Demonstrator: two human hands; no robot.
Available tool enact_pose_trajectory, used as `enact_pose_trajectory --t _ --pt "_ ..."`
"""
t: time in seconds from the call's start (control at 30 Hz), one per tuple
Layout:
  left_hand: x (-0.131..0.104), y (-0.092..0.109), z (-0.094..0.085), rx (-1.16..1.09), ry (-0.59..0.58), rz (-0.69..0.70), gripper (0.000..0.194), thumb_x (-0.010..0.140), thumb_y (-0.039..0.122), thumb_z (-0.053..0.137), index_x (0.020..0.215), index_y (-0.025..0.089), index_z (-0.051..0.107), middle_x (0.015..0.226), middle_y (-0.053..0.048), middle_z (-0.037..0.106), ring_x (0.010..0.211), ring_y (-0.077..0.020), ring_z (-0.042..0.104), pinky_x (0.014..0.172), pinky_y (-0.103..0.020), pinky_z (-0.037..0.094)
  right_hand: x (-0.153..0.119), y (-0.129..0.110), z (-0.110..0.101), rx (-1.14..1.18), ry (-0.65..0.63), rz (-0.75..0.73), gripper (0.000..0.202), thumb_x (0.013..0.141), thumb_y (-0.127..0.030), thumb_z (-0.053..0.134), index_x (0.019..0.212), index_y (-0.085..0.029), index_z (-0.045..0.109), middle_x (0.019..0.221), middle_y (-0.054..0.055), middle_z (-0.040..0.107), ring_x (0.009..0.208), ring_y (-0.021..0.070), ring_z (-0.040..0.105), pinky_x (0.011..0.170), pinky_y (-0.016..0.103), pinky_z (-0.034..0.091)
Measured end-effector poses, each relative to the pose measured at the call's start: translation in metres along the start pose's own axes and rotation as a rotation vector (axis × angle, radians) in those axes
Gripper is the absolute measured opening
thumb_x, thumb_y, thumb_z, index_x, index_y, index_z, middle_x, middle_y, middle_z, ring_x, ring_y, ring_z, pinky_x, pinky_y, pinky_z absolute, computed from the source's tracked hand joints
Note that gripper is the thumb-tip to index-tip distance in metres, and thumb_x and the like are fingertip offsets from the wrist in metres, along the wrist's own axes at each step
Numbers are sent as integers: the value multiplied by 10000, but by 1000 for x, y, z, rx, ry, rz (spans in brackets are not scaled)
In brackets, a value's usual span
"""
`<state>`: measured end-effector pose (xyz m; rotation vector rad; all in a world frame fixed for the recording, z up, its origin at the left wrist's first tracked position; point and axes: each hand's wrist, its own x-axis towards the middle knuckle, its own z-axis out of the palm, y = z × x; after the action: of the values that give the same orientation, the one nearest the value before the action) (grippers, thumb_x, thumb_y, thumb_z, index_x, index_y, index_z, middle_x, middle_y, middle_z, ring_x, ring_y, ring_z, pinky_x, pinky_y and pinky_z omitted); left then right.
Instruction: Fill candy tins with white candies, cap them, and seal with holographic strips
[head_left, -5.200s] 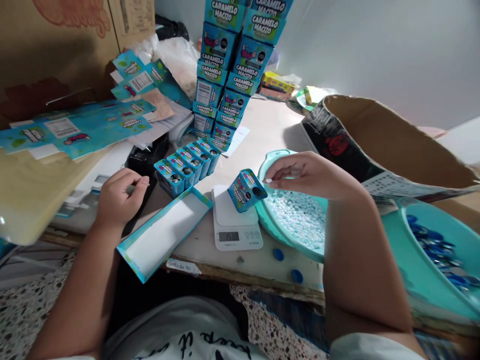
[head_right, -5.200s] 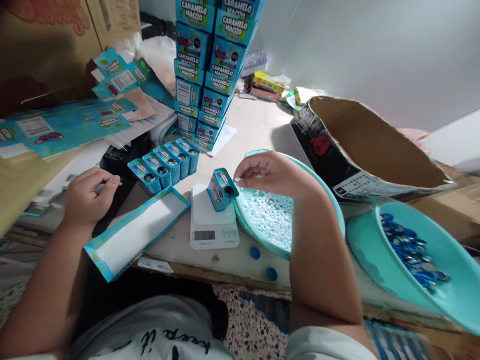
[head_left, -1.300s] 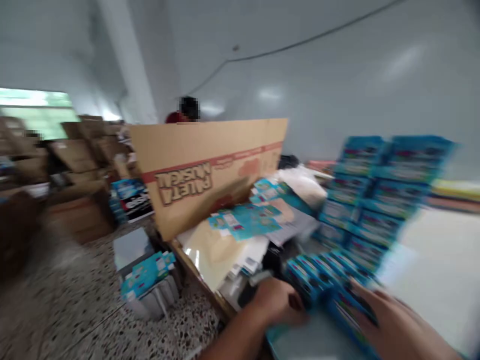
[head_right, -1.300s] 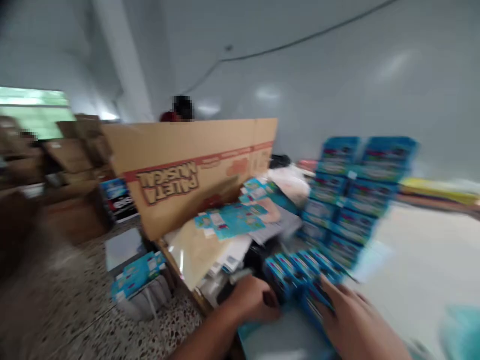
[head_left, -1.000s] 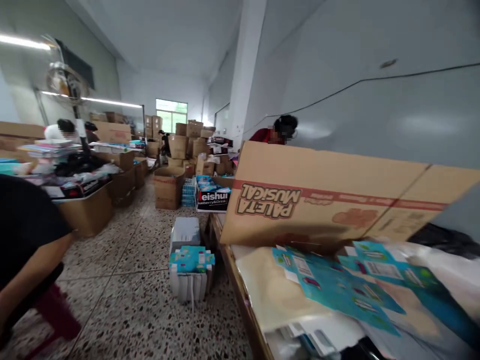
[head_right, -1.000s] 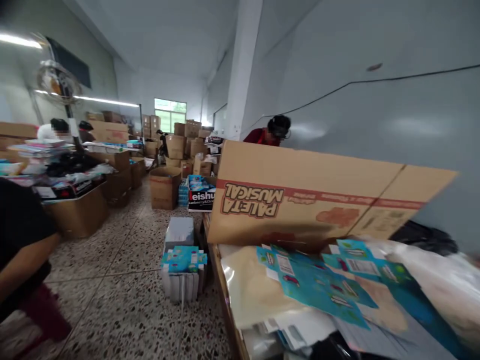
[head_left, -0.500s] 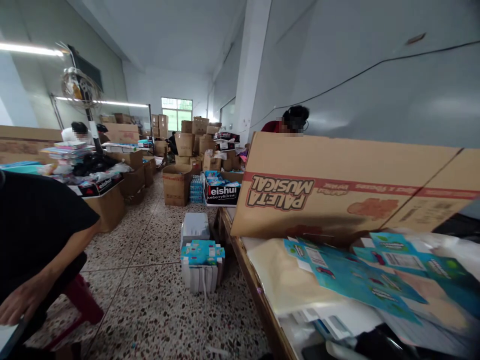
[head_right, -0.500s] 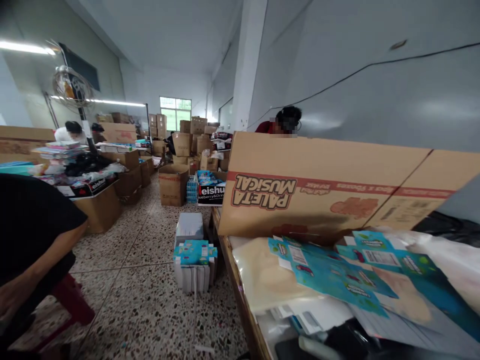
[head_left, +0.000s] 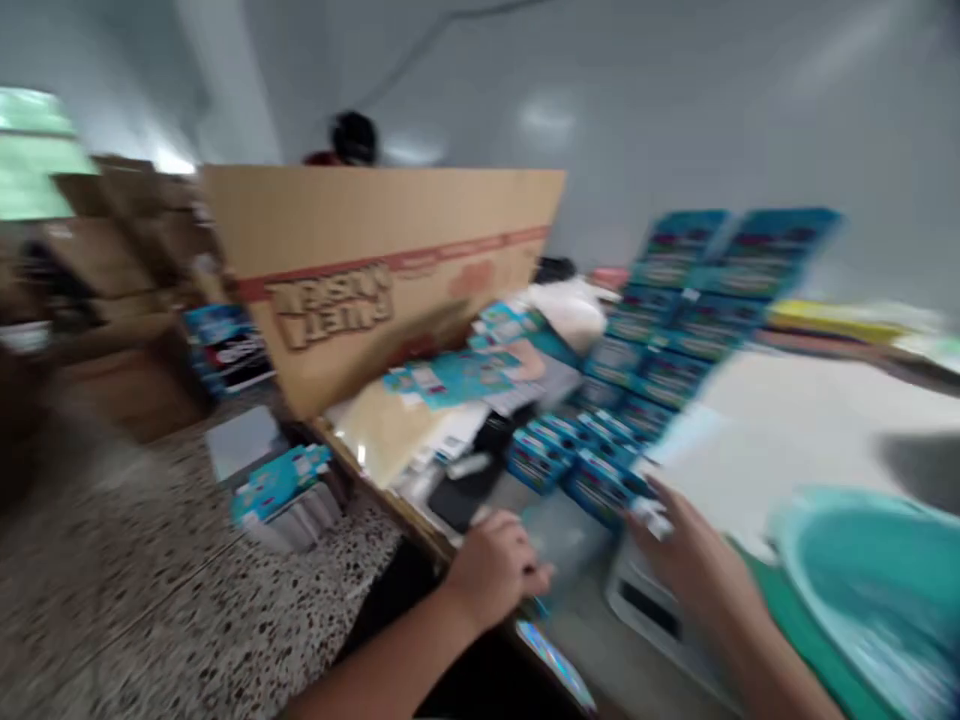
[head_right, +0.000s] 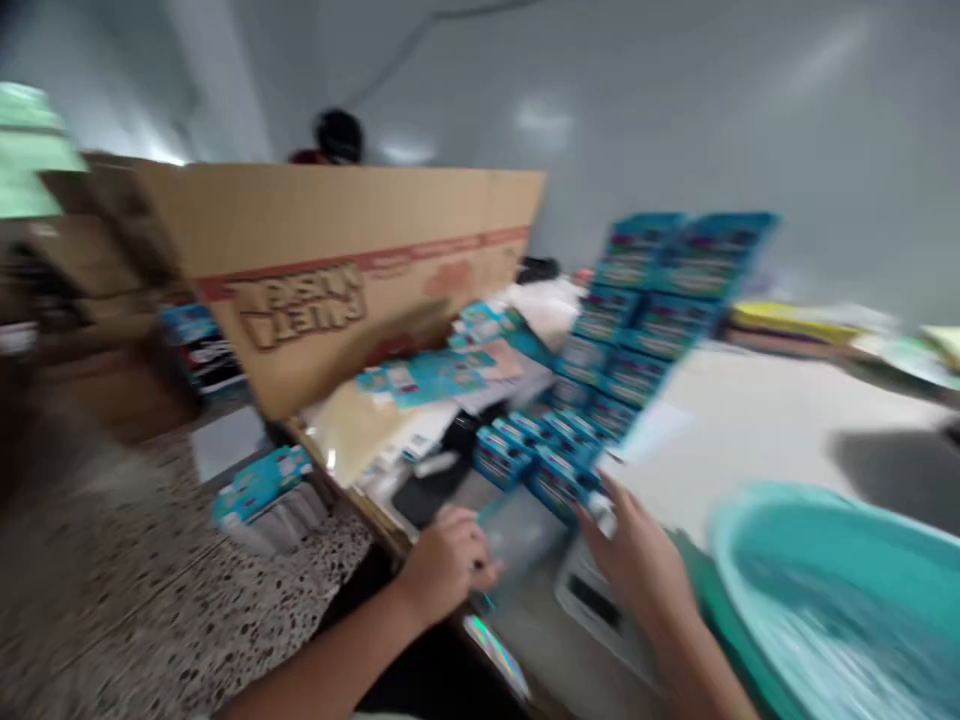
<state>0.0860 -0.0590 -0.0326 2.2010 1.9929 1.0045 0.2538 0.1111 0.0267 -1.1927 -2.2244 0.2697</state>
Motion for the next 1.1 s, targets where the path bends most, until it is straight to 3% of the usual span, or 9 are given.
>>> enact_pose_trajectory --t 0.13,0.27,0.4,0.5,0.67,0.77,0.87,0.97,1.1 --pt "-2 7 -14 -81 180 -101 133 803 234 807 903 216 721 1140 -88 696 1043 -256 677 960 -448 561 -29 28 -7 30 -50 135 570 892 -375 599 1416 -150 574 1204 174 736 1048 310 734 902 439 577" --pt "34 -1 -38 -120 414 -123 240 852 288 742 1067 214 665 1164 -112 639 1158 -279 651 1039 -462 536 -28 24 -8 24 -56 102 543 944 -371 552 1443 -156 562 1264 177 716 1072 309 723 905 426 568" --pt "90 -7 -44 -9 267 -246 632 745 372 848 1294 189 593 1363 -181 569 1335 -366 555 1132 -527 469 -31 11 -16 69 52 37 457 989 -354 504 1408 -190 583 1304 161 692 1069 304 719 896 442 571" --pt "113 -9 -38 17 138 -373 723 747 429 840 1357 166 555 1366 -202 601 1306 -381 589 1088 -517 504 -37 -1 -38 154 251 -87 376 1009 -345 473 1312 -193 638 1244 154 704 1093 282 706 917 432 573" --pt "109 -14 -42 -58 288 -440 784 688 406 840 1376 198 528 1239 -131 705 1155 -331 682 1015 -475 545 -47 4 -109 105 437 -16 310 985 -364 512 1164 -201 705 1113 130 736 997 259 708 867 415 566" --pt "105 -7 -60 -49 499 -311 652 696 426 805 1262 169 606 1126 -115 727 1088 -314 689 1011 -479 537 -47 23 -139 42 416 227 289 928 -369 562 1072 -184 730 1032 130 747 926 277 710 806 427 549" --pt "110 20 -75 -14 541 -44 250 751 412 779 802 198 660 920 -72 718 936 -261 695 936 -425 552 -44 29 -141 90 451 295 261 922 -336 541 1004 -172 727 996 127 739 907 267 708 783 407 540" --pt "121 59 -73 -119 451 153 248 777 380 810 720 202 646 837 -30 688 837 -207 683 822 -354 559 -42 14 -128 117 526 126 241 968 -316 499 953 -197 708 982 97 717 896 224 686 801 375 537" --pt "138 95 -44 -213 316 286 256 831 415 805 763 201 682 805 -11 651 806 -187 657 763 -329 548 -49 -16 -96 197 697 -244 243 1019 -232 425 1014 -207 667 927 65 656 876 180 635 799 343 525"
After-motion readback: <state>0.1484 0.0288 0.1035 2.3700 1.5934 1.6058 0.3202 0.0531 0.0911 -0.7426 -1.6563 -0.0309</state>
